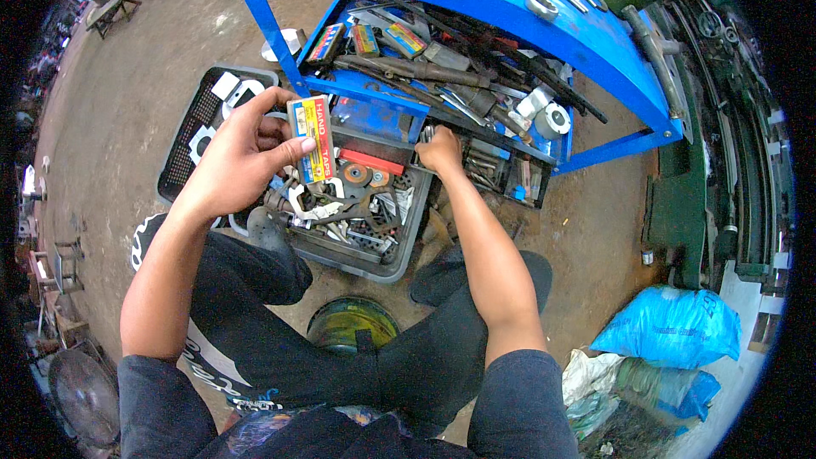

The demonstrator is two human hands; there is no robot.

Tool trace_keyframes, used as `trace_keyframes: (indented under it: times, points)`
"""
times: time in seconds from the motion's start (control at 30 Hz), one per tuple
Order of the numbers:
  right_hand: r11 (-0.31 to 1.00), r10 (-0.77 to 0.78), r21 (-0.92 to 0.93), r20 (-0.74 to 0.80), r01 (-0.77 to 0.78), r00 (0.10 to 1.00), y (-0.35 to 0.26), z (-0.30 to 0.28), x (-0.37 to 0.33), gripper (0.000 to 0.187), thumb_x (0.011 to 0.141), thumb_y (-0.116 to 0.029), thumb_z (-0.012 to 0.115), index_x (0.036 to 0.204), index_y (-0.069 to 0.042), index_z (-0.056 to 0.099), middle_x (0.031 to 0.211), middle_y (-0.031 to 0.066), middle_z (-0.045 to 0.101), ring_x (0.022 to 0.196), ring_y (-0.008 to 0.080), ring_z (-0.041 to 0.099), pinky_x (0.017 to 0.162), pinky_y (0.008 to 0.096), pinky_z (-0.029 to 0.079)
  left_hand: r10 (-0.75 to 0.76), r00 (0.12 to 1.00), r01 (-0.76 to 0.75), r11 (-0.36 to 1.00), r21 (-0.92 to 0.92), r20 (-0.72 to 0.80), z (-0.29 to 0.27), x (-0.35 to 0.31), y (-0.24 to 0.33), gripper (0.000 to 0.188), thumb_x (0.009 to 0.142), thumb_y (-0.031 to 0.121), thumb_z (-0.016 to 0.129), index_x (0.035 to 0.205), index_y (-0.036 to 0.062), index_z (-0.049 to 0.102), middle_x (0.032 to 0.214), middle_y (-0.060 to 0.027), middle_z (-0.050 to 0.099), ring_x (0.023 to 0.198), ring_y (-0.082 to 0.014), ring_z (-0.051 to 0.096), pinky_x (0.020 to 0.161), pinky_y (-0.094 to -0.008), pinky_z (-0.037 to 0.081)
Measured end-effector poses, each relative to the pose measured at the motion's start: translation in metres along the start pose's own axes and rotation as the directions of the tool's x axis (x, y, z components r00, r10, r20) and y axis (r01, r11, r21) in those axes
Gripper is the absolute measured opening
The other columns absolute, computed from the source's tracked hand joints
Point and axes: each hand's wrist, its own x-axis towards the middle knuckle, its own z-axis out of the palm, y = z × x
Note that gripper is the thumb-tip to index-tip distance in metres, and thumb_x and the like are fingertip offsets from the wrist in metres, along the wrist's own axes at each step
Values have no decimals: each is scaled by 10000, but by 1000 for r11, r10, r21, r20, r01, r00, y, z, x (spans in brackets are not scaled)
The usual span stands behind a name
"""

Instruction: The person sits on the floor and sorts small metal parts and tools from a grey bin onto a blue tool cart. They pick up items, inspect them, and place them into compartments or on the cart shelves.

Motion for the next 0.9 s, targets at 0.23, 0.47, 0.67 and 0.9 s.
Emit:
trace_keyframes:
  times: [0.23,0.47,0.67,0.9]
  points:
    - [954,129,250,164,-167,978,-2,-3,4,519,760,-243,788,1157,54,634,1019,146,700,822,246,663,667,390,508,-17,1000,18,998,57,-15,-1,-1,2,409,909,131,736,1232,-21,537,865,-132,709,801,-155,687,706,-312,535]
    - [877,149,410,266,-252,952,-2,-14,4,205,796,-208,716,859,-13,702,694,47,603,595,144,540,502,352,391,-48,998,50,998,42,-45,-1,-2,4,440,914,157,745,1249,-28,528,891,-138,719,811,-149,685,695,-306,525]
    - [887,-48,448,331,-113,942,16,-42,8,168,827,-193,706,825,-26,714,722,38,638,630,165,547,576,357,433,-78,997,79,997,20,-18,-2,0,6,459,933,160,733,1289,-21,507,919,-120,713,801,-113,665,664,-269,510]
    - [471,-68,825,386,-312,920,54,-105,-5,88,902,-126,651,972,-75,631,932,40,653,846,168,622,698,377,497,-97,995,97,995,-1,0,-6,1,1,506,937,181,735,1318,-42,487,930,-108,708,826,-114,664,680,-268,519]
